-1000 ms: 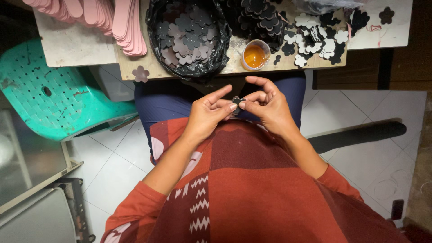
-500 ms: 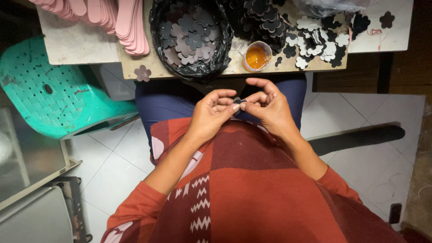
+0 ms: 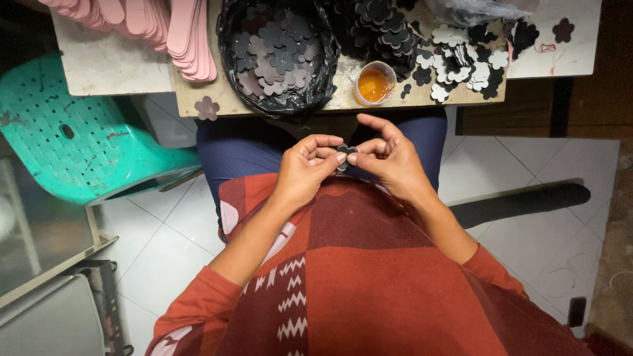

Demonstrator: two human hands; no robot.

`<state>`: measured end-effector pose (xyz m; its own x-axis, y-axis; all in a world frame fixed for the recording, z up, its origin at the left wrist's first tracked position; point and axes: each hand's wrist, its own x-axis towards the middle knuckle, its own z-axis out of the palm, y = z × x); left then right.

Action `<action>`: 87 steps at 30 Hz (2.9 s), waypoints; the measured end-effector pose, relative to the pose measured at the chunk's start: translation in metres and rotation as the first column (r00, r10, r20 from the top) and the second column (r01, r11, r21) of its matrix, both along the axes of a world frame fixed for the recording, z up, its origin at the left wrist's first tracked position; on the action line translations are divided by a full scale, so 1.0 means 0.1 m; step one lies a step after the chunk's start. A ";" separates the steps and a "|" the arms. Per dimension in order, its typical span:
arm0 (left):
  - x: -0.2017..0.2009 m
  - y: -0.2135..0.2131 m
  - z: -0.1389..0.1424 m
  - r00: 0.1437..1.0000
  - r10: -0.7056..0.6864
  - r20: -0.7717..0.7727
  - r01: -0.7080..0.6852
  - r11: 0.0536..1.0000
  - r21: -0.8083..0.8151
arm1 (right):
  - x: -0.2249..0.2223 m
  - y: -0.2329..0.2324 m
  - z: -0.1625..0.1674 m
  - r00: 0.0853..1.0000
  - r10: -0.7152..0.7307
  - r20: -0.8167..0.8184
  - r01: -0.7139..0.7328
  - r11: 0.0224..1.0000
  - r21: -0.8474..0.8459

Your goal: The person sits at a table and repeatedly picks up small black and white flower-shaped pieces, aligns them, and presses them together by hand. They place the assembled pairs onto the table and continue the process with additional pieces from a plastic bag and a black bag.

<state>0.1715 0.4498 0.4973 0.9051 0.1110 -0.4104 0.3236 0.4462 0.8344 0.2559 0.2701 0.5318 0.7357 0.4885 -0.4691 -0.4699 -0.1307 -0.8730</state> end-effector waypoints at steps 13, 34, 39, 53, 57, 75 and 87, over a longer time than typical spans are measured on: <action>-0.01 0.23 0.29 0.976 -0.157 0.152 0.054 0.847 0.529 | -0.04 -0.03 0.10 0.882 0.036 0.470 -0.001 0.997 -0.074; 0.03 0.24 0.56 0.742 -0.371 0.558 -0.363 0.477 0.800 | -0.03 -0.07 0.12 0.053 0.055 0.997 -0.124 0.991 -0.048; 0.01 0.16 0.44 0.835 -0.260 0.485 -0.168 0.719 0.674 | -0.09 -0.06 0.08 0.350 0.014 0.937 -0.107 0.994 0.025; 0.01 -0.02 0.14 0.997 0.049 0.051 -0.050 0.999 0.013 | -0.10 -0.01 -0.07 0.993 -0.114 -0.026 0.117 0.957 0.267; 0.00 -0.01 0.11 0.997 0.026 0.071 -0.027 0.999 0.020 | -0.09 0.00 -0.09 0.992 -0.124 0.019 0.117 0.967 0.226; -0.03 -0.06 0.09 0.997 0.056 0.051 -0.054 0.998 -0.039 | -0.12 0.11 0.04 0.989 -0.149 0.012 0.144 0.971 0.190; -0.11 -0.10 0.23 0.998 -0.045 0.042 0.040 0.993 0.115 | -0.23 0.01 0.01 0.991 -0.133 0.005 0.129 0.968 0.217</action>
